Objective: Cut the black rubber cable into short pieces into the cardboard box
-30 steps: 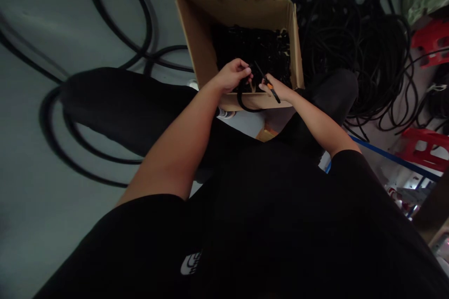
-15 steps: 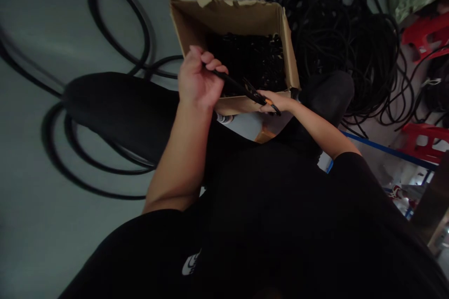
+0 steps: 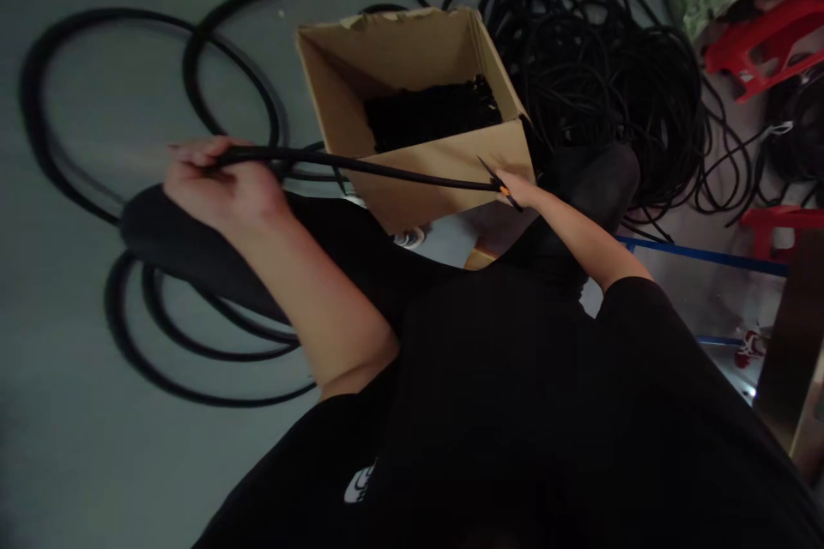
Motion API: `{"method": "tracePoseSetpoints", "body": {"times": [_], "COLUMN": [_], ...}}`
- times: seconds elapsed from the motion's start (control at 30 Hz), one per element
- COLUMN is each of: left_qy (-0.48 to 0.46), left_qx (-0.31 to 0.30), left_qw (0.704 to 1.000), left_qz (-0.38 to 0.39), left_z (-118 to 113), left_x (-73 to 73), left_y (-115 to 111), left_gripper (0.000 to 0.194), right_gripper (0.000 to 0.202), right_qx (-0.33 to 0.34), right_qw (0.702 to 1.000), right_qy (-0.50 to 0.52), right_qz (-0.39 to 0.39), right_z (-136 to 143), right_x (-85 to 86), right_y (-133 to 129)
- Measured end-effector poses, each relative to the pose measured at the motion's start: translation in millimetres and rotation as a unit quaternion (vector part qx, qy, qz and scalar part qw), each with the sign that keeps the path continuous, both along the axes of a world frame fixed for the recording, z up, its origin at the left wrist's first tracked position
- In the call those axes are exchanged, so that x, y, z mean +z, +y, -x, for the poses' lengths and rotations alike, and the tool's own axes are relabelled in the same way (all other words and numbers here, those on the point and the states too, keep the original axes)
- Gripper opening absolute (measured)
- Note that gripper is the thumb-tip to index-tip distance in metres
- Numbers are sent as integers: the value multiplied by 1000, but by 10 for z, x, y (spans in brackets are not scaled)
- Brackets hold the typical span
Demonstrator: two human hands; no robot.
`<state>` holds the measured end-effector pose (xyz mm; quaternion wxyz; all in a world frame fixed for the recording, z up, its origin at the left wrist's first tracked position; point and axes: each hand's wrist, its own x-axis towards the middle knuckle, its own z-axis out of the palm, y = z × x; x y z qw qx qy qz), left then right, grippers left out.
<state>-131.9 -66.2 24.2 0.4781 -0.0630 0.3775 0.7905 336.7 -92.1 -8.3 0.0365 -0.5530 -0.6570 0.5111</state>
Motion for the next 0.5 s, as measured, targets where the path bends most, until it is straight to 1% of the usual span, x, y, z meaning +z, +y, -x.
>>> {"method": "tracePoseSetpoints", "body": {"times": [0.07, 0.17, 0.23, 0.3, 0.37, 0.4, 0.43, 0.47, 0.5], "left_qy": [45, 83, 96, 104, 107, 108, 113, 121, 132], "left_qx": [-1, -27, -48, -82, -147, -183, -218, -251, -285], "left_qw": [999, 994, 991, 987, 980, 976, 969, 960, 949], "left_qz": [27, 61, 79, 91, 76, 55, 29, 1, -28], "left_z": [-36, -267, -439, -608, -807, -927, -1060, -1202, -1346], "left_x": [52, 45, -3, -60, -103, -110, -105, -86, -51], "left_y": [23, 38, 41, 27, -18, -58, -111, -178, -259], "left_gripper": [62, 58, 59, 59, 51, 46, 44, 50, 62], "right_gripper": [30, 26, 32, 40, 46, 49, 52, 55, 57], "right_qx": [-23, -61, -121, -200, -269, -296, -313, -321, -320], "right_qw": [999, 997, 990, 972, 947, 935, 926, 919, 915], "right_qy": [-15, 7, 54, 118, 172, 193, 212, 230, 246], "right_qz": [17, 35, 45, 43, 26, 18, 14, 14, 18], "right_z": [-127, -309, -398, -419, -329, -233, -105, 51, 226], "right_x": [75, 212, 297, 371, 429, 449, 462, 467, 468], "right_y": [-48, -154, -248, -376, -558, -669, -790, -915, -1036]}}
